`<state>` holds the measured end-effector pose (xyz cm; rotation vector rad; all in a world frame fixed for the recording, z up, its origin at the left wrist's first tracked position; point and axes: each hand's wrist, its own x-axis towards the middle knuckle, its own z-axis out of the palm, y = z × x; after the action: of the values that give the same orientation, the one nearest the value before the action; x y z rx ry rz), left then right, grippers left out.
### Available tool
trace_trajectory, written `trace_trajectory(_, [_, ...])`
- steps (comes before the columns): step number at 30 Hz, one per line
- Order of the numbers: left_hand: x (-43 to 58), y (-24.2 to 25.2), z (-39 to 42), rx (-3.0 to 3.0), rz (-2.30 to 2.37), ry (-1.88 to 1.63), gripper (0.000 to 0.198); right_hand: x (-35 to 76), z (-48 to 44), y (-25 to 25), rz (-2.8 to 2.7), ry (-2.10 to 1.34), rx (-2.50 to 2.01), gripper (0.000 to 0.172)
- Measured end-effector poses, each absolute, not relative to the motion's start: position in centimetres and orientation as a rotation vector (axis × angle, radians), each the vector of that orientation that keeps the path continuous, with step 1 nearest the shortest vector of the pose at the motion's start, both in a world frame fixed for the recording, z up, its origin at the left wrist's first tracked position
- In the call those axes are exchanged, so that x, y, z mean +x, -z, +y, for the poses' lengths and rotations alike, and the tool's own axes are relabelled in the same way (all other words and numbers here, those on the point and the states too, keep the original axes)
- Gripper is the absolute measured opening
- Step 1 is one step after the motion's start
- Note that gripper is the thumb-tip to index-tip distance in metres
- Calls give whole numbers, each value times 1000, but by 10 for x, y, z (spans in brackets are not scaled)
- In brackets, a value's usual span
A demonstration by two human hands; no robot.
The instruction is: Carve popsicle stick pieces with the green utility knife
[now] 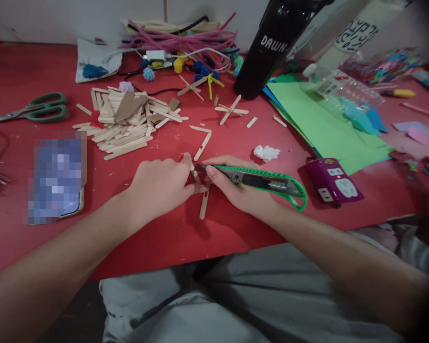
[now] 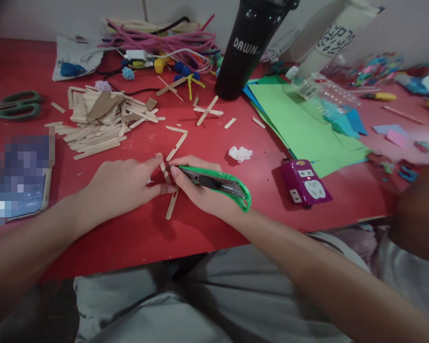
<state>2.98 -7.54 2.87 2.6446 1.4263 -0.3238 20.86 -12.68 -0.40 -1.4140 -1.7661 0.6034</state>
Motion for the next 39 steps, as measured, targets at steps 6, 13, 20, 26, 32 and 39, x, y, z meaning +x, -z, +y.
trace_trajectory(6, [30,-29,-76,2636,1425,346,70,209,-126,5,-1765,-619,-1403,18])
trace_trajectory(13, [31,-32,-76,2646,1423,354,68,205,-126,-2,-1750,-658,-1419,16])
trace_trajectory(20, [31,-27,-76,2680,1437,341,65,204,-127,-7,-1789,-688,-1442,16])
trace_trajectory(26, [31,-28,-76,2683,1442,335,59,207,-128,-3,-1803,-625,-1431,15])
trace_trajectory(32, [31,-29,-77,2685,1447,346,57,207,-129,-5,-1822,-619,-1439,14])
trace_trajectory(39, [31,-27,-77,2688,1446,338,57,205,-130,-3,-1790,-607,-1422,11])
